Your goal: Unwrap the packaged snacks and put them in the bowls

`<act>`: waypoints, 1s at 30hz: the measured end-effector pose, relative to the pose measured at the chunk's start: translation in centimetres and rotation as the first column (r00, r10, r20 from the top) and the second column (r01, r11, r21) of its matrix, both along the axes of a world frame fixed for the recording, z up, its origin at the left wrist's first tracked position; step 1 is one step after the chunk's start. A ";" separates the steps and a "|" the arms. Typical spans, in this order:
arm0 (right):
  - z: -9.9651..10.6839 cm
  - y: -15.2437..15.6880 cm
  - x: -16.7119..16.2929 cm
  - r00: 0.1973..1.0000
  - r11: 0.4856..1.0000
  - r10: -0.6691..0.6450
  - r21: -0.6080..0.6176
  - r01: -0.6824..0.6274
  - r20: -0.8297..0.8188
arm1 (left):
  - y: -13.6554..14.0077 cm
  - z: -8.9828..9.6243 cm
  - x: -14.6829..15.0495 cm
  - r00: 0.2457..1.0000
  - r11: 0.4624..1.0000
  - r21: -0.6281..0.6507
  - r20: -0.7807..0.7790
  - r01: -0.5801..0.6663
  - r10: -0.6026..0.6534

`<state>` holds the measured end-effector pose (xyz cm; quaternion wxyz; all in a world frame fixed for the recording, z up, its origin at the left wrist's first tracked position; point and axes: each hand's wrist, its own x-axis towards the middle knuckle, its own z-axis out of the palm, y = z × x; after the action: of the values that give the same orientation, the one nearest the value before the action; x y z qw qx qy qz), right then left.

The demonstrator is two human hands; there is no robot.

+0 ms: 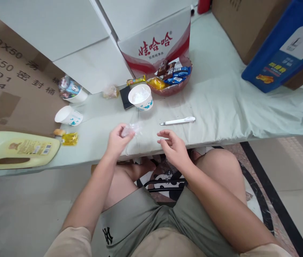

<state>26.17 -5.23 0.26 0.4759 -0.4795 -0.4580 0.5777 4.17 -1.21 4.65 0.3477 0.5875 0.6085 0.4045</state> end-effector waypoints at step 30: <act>0.5 1.7 -1.4 0.969 0.982 0.177 0.035 -0.186 0.174 | 20.5 4.1 4.5 0.422 0.825 -0.528 -0.714 0.200 -0.559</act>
<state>24.73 -3.49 0.79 0.3923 -0.4708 -0.5538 0.5637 8.66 19.29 8.76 0.1923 0.7558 0.6088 -0.1453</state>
